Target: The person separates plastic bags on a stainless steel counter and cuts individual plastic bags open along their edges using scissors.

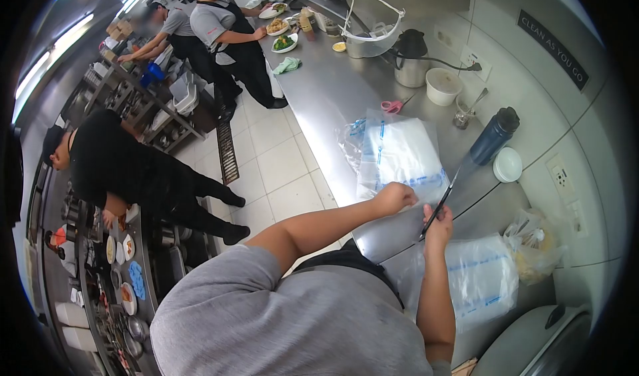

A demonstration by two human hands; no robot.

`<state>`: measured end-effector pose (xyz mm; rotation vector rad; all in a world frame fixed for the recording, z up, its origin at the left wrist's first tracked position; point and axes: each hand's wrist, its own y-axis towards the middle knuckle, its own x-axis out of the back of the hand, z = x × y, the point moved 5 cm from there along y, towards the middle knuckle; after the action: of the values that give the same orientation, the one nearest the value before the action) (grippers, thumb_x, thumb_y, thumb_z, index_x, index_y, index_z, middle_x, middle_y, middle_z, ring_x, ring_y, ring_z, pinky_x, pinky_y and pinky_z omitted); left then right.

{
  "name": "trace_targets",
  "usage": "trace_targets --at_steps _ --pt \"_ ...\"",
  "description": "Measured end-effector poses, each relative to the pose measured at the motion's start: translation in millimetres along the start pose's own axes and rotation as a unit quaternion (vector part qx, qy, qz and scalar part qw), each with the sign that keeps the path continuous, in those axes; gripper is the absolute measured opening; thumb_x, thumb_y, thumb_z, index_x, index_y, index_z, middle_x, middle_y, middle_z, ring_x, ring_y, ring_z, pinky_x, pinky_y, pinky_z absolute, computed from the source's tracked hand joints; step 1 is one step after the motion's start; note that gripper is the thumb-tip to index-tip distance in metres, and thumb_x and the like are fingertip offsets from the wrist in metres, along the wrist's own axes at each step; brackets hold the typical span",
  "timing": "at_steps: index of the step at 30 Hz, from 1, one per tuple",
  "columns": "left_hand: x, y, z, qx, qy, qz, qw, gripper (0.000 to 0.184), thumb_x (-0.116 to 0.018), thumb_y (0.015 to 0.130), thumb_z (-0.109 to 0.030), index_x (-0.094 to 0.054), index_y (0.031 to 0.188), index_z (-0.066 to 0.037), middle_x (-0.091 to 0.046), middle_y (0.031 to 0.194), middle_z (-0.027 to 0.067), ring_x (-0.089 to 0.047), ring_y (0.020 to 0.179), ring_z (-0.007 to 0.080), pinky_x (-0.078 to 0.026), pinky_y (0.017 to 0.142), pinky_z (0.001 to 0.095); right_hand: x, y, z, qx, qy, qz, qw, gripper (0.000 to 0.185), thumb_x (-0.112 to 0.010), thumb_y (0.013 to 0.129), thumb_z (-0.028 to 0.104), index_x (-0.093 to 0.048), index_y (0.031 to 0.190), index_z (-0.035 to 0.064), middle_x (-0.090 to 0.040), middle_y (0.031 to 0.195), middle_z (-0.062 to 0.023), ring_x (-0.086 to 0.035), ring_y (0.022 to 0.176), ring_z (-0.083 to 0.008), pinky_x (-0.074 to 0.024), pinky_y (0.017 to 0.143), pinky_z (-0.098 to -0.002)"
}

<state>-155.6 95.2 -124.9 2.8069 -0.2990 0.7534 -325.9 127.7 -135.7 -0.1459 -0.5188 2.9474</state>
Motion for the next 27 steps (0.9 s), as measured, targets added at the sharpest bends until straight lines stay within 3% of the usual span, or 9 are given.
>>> trace_targets --at_steps 4,7,10,13,18,20,22,25,27 --pt "4 0 -7 0.039 0.040 0.015 0.998 0.013 -0.071 0.071 -0.011 -0.063 0.074 -0.001 -0.063 0.070 0.0166 -0.062 0.070 0.0338 -0.049 0.066 0.0393 -10 12 -6 0.027 0.012 0.003 1.000 0.059 -0.077 0.079 0.013 -0.044 0.127 0.0008 -0.060 0.088 -0.0026 -0.052 0.072 -0.0073 -0.0407 0.061 -0.0221" --pt "-6 2 -20 -0.083 0.070 -0.012 0.994 0.016 -0.074 0.069 -0.011 -0.063 0.074 -0.001 -0.063 0.071 0.0170 -0.062 0.069 0.0330 -0.048 0.065 0.0384 -20 15 -3 0.031 0.031 -0.002 0.999 0.059 -0.076 0.077 0.006 -0.044 0.126 -0.0002 -0.059 0.087 -0.0035 -0.053 0.071 -0.0078 -0.0413 0.060 -0.0223" --pt "-6 3 -18 -0.087 0.027 0.002 0.996 0.015 -0.074 0.068 -0.010 -0.064 0.074 -0.002 -0.064 0.073 0.0145 -0.063 0.068 0.0252 -0.048 0.064 0.0345 -16 27 -6 0.037 0.033 -0.007 0.999 0.058 -0.073 0.075 0.001 -0.045 0.126 -0.0008 -0.059 0.084 -0.0034 -0.053 0.067 -0.0087 -0.0411 0.056 -0.0220" --pt "4 3 -12 0.063 -0.111 0.035 0.991 0.011 -0.074 0.072 -0.008 -0.066 0.075 -0.003 -0.065 0.074 0.0096 -0.061 0.070 0.0168 -0.048 0.066 0.0301 -5 36 -5 0.053 0.027 -0.023 0.998 0.056 -0.070 0.075 -0.001 -0.045 0.125 -0.0010 -0.058 0.080 -0.0030 -0.052 0.059 -0.0097 -0.0398 0.051 -0.0217" --pt "16 14 15 0.061 -0.108 -0.072 0.990 0.007 -0.072 0.079 -0.009 -0.069 0.084 -0.005 -0.067 0.084 0.0063 -0.062 0.076 0.0142 -0.050 0.070 0.0292 3 34 -2 0.021 0.043 -0.067 0.997 0.053 -0.072 0.077 0.004 -0.047 0.124 -0.0005 -0.058 0.083 -0.0028 -0.054 0.060 -0.0103 -0.0424 0.053 -0.0222" --pt "22 15 12 0.054 -0.077 -0.108 0.990 0.004 -0.069 0.078 -0.004 -0.068 0.082 -0.003 -0.067 0.082 0.0078 -0.064 0.076 0.0190 -0.050 0.070 0.0319 8 26 0 -0.001 0.051 0.007 0.999 0.064 -0.076 0.080 0.022 -0.044 0.130 -0.0008 -0.058 0.096 -0.0038 -0.056 0.078 -0.0108 -0.0472 0.066 -0.0246" --pt "27 17 -1 0.020 -0.013 -0.091 0.996 0.007 -0.069 0.080 -0.006 -0.069 0.087 -0.006 -0.065 0.088 0.0079 -0.062 0.078 0.0176 -0.050 0.071 0.0297 16 2 9 0.030 0.053 0.095 0.994 0.055 -0.070 0.086 0.029 -0.046 0.127 0.0012 -0.056 0.093 -0.0034 -0.054 0.074 -0.0104 -0.0455 0.064 -0.0248" --pt "26 15 -30 -0.035 0.011 -0.109 0.993 0.015 -0.074 0.073 -0.005 -0.069 0.087 -0.006 -0.057 0.075 0.0077 -0.056 0.065 0.0175 -0.047 0.062 0.0294 26 -58 27 0.073 0.075 0.256 0.961 0.067 -0.049 0.092 0.057 -0.043 0.131 0.0023 -0.057 0.095 -0.0054 -0.057 0.084 -0.0147 -0.0450 0.081 -0.0298" --pt "16 12 -41 -0.029 0.031 -0.069 0.997 0.016 -0.073 0.073 -0.005 -0.068 0.088 -0.005 -0.057 0.076 0.0093 -0.057 0.066 0.0220 -0.047 0.062 0.0323 36 -94 29 0.024 0.058 0.313 0.948 0.073 -0.041 0.091 0.063 -0.042 0.132 0.0026 -0.057 0.094 -0.0061 -0.058 0.087 -0.0158 -0.0440 0.083 -0.0315"
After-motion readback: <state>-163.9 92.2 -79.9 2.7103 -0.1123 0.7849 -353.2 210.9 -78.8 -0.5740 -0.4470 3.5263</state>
